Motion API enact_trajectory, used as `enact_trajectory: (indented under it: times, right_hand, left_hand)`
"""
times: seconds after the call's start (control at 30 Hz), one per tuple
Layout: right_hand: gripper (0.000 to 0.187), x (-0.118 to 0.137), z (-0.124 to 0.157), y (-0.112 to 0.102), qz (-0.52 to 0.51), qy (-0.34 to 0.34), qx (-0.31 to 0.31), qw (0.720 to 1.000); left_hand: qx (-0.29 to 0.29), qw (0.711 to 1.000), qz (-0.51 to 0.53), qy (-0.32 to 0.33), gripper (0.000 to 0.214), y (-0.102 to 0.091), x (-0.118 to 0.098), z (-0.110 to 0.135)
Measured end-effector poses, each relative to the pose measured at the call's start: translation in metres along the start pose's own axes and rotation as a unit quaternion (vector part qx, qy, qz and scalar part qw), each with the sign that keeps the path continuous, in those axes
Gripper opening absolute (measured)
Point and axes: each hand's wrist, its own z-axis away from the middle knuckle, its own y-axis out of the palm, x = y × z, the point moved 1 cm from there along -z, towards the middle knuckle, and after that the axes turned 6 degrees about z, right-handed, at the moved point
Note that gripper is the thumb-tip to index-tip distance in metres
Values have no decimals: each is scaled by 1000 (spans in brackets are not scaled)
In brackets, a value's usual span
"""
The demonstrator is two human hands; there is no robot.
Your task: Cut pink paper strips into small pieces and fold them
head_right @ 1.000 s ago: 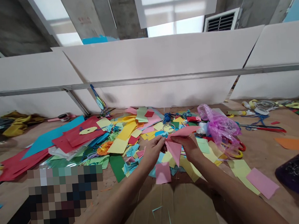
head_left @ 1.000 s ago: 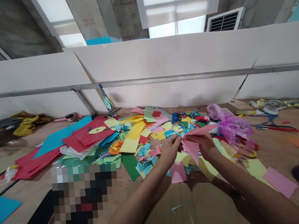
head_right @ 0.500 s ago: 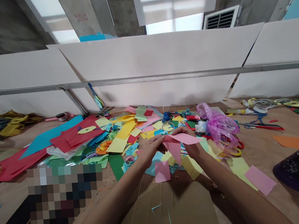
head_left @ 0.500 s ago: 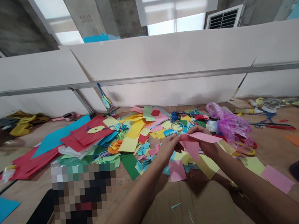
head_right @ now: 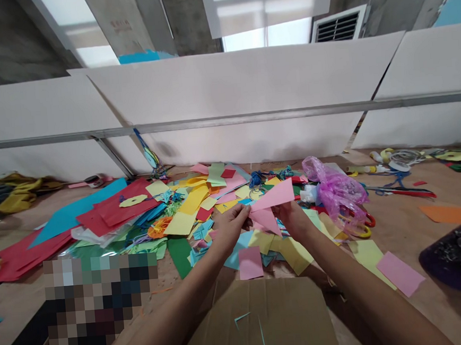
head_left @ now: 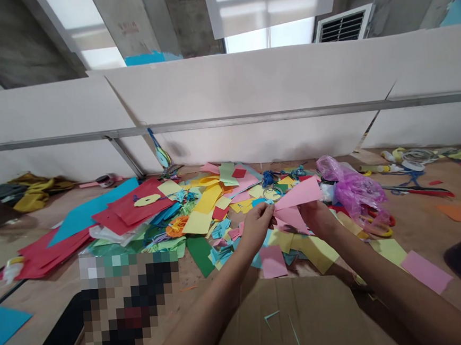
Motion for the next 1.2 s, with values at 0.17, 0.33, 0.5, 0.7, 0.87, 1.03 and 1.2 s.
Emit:
enact_trajectory:
  times: [0.17,0.33,0.5,0.7,0.87,1.03,1.2]
  right_hand:
    - [39,14,12,15,-21,41,51,998]
    - [38,17,19,23,-12,37,49,998]
    - [33,4,10,16,-43,25,-38,998]
    - [40,1,6,10,-54,24,-98,993]
    - [37,2,5,9,-48,18,-102,993]
    - [36,2,5,10,-49,17,-92,994]
    - [37,4,5,11,-52,4,-85,995]
  left_hand:
    - [-72,994,-54,68,37,-6,4,-3]
    - [-78,980,-148,106,35,-4,2,4]
    - [-34,980,-155,119,36,0,3,7]
    - [22,998,-14,53,45,1,1,2]
    - [22,997,72,-20,45,-1,-3,1]
    - [63,991,95,-71,46,-4,-1,0]
    - [82,991,87,-63,51,-4,-2,-1]
